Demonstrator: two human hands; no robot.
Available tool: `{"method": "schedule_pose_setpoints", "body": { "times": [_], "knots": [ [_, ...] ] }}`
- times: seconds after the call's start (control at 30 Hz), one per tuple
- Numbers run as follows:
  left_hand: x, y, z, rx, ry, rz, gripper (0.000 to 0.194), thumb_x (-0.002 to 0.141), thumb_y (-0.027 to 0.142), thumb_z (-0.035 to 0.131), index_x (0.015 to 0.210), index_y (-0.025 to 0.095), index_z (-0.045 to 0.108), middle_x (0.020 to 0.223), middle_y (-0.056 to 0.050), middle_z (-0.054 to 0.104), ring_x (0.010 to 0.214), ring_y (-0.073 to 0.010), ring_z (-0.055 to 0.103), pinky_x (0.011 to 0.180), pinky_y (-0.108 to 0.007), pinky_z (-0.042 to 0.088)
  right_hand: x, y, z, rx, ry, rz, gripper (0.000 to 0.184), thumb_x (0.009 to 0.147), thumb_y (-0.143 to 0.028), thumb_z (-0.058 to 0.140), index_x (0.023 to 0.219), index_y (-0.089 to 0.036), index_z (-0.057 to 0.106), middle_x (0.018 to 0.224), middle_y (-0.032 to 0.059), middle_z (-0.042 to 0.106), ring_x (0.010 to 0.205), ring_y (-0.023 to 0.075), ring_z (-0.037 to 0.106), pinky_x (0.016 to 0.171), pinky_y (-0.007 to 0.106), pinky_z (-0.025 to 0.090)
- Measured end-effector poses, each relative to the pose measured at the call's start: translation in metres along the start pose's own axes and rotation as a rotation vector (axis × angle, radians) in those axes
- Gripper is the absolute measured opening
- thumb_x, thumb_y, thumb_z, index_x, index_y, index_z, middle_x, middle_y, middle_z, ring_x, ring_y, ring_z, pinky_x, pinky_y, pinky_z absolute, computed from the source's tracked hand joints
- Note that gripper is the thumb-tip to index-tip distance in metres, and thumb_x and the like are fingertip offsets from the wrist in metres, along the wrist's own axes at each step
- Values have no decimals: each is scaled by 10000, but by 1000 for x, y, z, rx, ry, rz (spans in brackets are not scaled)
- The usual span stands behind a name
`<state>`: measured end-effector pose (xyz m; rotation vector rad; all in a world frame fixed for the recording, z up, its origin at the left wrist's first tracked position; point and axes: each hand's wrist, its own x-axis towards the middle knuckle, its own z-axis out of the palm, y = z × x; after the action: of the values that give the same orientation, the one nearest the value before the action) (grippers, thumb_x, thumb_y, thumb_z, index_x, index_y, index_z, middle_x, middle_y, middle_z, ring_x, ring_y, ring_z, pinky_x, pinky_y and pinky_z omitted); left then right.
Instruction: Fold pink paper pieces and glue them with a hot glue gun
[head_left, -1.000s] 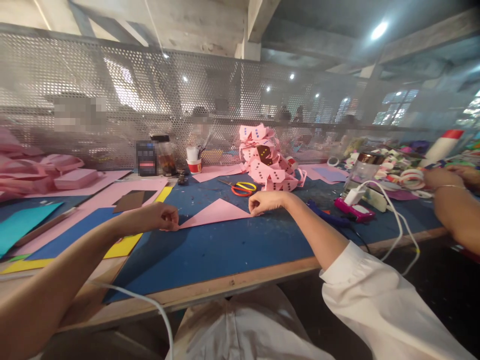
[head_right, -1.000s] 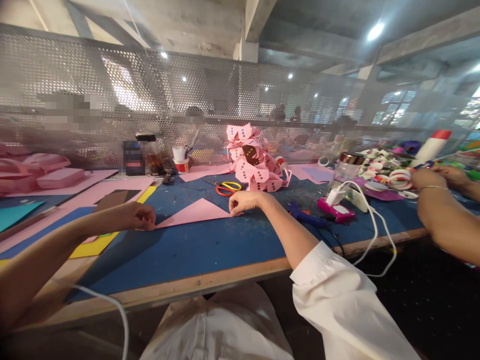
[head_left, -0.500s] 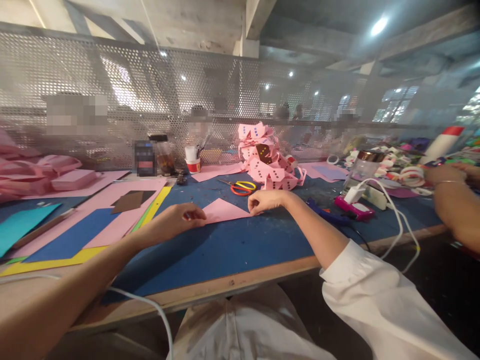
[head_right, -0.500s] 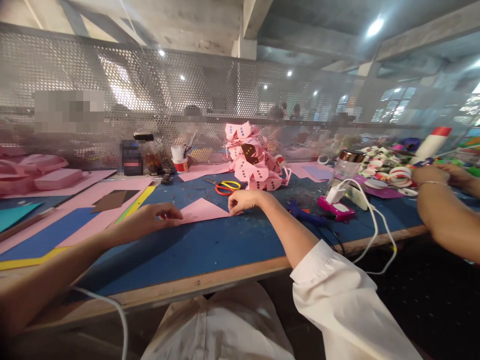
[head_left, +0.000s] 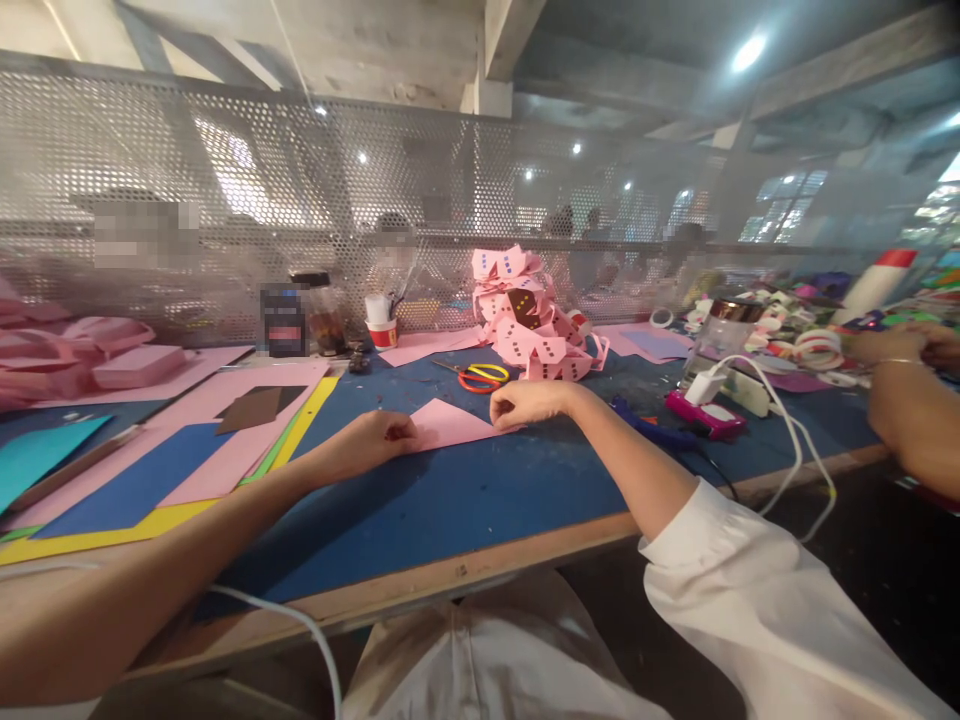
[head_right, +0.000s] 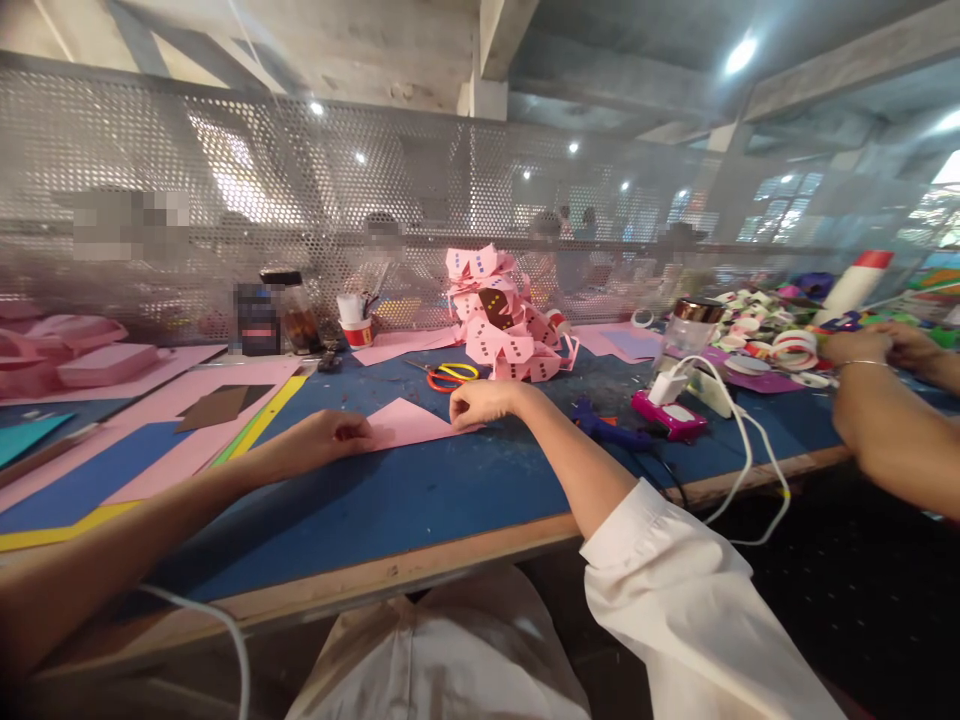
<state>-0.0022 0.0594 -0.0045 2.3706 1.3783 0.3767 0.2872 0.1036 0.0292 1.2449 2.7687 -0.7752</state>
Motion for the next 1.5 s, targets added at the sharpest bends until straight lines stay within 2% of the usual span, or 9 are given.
{"method": "schedule_pose_setpoints", "body": {
  "times": [0.13,0.27,0.37,0.63,0.9,1.1,1.3,1.5],
  "knots": [
    [-1,2,2,11,14,-3,324,838,458,514,826,171,664,760,-23,672,719,-194,596,656,-270,404,7,-19,15,20,215,-110,200,846,-339,634,924,-162,682,902,40,711,736,135,609,622,220,391],
    [-1,2,3,5,22,-6,293,832,432,513,829,175,655,769,-22,672,727,-194,595,657,-270,405,27,-28,42,-27,309,-225,187,861,-324,635,915,-152,688,915,53,694,781,138,603,658,222,376],
    [-2,0,4,-15,28,-6,284,833,428,515,848,181,655,793,-22,681,747,-197,603,670,-271,408,37,-27,56,-45,391,-211,179,861,-334,634,877,-160,675,856,33,689,740,129,586,622,221,343],
    [-4,0,5,-32,72,-10,253,830,420,534,845,192,643,791,-18,673,742,-194,602,674,-274,421,36,-30,58,-4,399,-153,147,831,-311,662,847,-165,654,821,16,686,710,116,580,601,216,321],
    [-6,-7,3,5,88,-5,204,815,384,539,847,205,632,776,-4,658,726,-182,596,658,-266,432,35,-29,58,-12,398,-165,104,824,-255,661,882,-168,651,839,11,667,725,112,571,623,214,337],
    [-11,-4,2,37,128,98,194,826,305,512,858,206,676,846,-23,667,752,-168,582,699,-264,444,33,-28,59,-44,427,-297,74,836,-175,617,907,-161,634,893,25,626,767,115,563,676,214,384],
    [-18,4,6,153,205,204,213,823,196,477,832,185,690,835,-39,645,747,-166,582,722,-270,439,27,-35,62,-171,469,-423,173,831,-52,534,897,-155,655,947,45,631,827,126,569,749,227,406],
    [-19,5,5,210,185,211,223,863,207,477,841,185,697,861,-46,639,778,-169,590,739,-270,434,26,-37,61,-260,487,-451,65,866,-188,632,902,-149,670,896,49,644,842,153,566,768,259,404]
  ]
}}
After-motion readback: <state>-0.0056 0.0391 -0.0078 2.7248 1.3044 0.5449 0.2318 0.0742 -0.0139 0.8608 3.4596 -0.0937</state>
